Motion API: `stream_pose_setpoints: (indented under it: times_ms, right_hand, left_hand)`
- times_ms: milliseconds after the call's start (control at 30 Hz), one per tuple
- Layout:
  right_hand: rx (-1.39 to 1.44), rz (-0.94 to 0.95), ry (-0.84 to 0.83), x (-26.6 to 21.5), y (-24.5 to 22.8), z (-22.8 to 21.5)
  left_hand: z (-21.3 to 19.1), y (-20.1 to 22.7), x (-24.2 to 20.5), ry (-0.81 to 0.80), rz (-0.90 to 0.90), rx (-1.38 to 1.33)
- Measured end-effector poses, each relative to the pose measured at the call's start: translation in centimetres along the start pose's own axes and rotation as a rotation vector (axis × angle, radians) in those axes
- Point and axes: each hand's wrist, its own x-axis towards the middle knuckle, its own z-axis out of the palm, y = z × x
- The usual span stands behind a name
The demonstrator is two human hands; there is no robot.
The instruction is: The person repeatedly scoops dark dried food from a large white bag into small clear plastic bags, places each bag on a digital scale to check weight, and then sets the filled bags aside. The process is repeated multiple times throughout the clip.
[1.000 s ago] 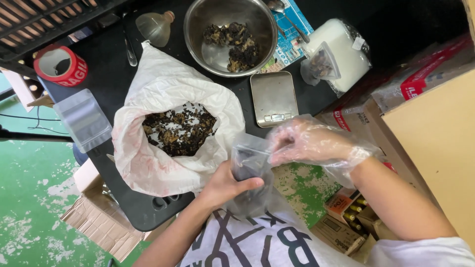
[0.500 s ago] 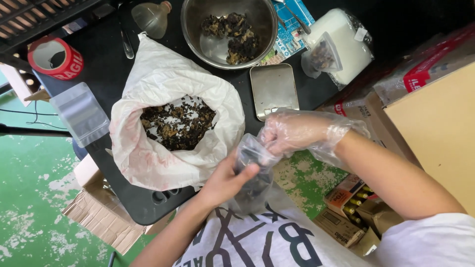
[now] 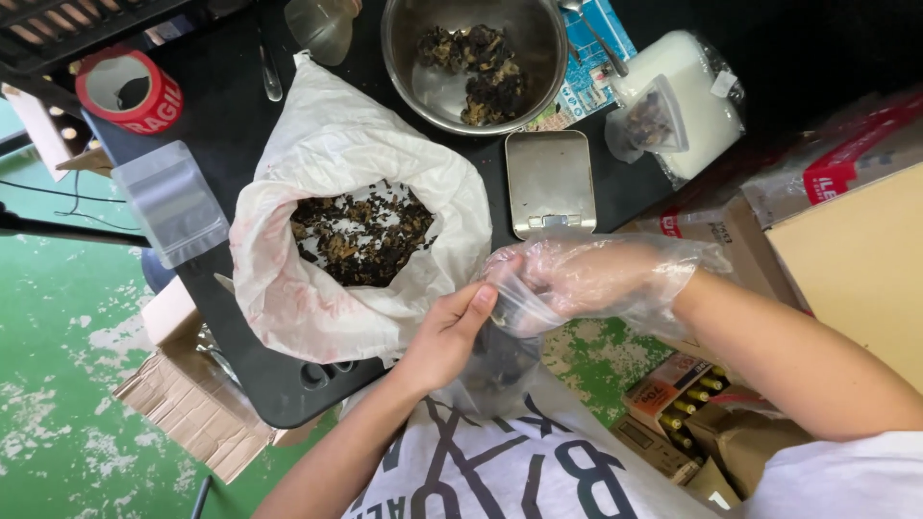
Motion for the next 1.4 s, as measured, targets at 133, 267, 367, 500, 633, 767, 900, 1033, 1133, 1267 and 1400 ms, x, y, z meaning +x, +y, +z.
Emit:
stream_pose_setpoints:
  times_ms: [133, 267, 367, 500, 633, 767, 900, 1033, 1133, 1267, 1400]
  right_hand:
    - [0.061, 0.05, 0.046, -0.5, -1.5, 0.3]
    - [0.149, 0.121, 0.109, -0.9, -3.0, 0.4]
    - [0.198, 0.146, 0.151, -0.3, -2.3, 1.2]
    - [0.319, 0.131, 0.248, 1.4, -0.5, 1.4]
    - [0.491, 0.126, 0.014, 1.5, -0.7, 0.3]
    - [0.092, 0.407, 0.134, 0.3, -2.9, 1.7]
    - [0.043, 0.358, 0.189, -0.5, -3.1, 1.4]
    - [0.009, 0.319, 0.232, -0.1, -4.1, 1.7]
    - [-0.006, 0.29, 0.274, 0.2, -4.8, 1.7]
    - [-0.027, 0.234, 0.342, 0.4, -5.4, 1.9]
    - [-0.044, 0.186, 0.425, 0.6, -6.1, 2.1]
  left_hand:
    - [-1.0, -4.8, 1.2, -0.029, -0.021, -0.048]
    - [-1.1, -8.7, 1.7, -0.027, -0.025, -0.088]
    - [-1.1, -3.4, 1.2, -0.023, -0.016, -0.08]
    - [-1.4, -3.7, 0.6, -0.065, -0.032, 0.019]
    - [-1.0, -1.5, 0.3, -0.103, -0.042, 0.008]
    - [-0.4, -0.8, 0.6, -0.109, -0.015, -0.049]
    - [-0.8, 0.6, 0.6, -0.026, -0.067, -0.076]
    - [-1.0, -0.4, 0.5, -0.021, -0.061, -0.065]
    - [-0.8, -0.7, 0.3, -0.017, -0.074, -0.043]
    - [-0.9, 1.1, 0.1, -0.044, -0.029, -0.033]
    - [-1.0, 0.3, 0.0, -0.24, 0.012, 0.02]
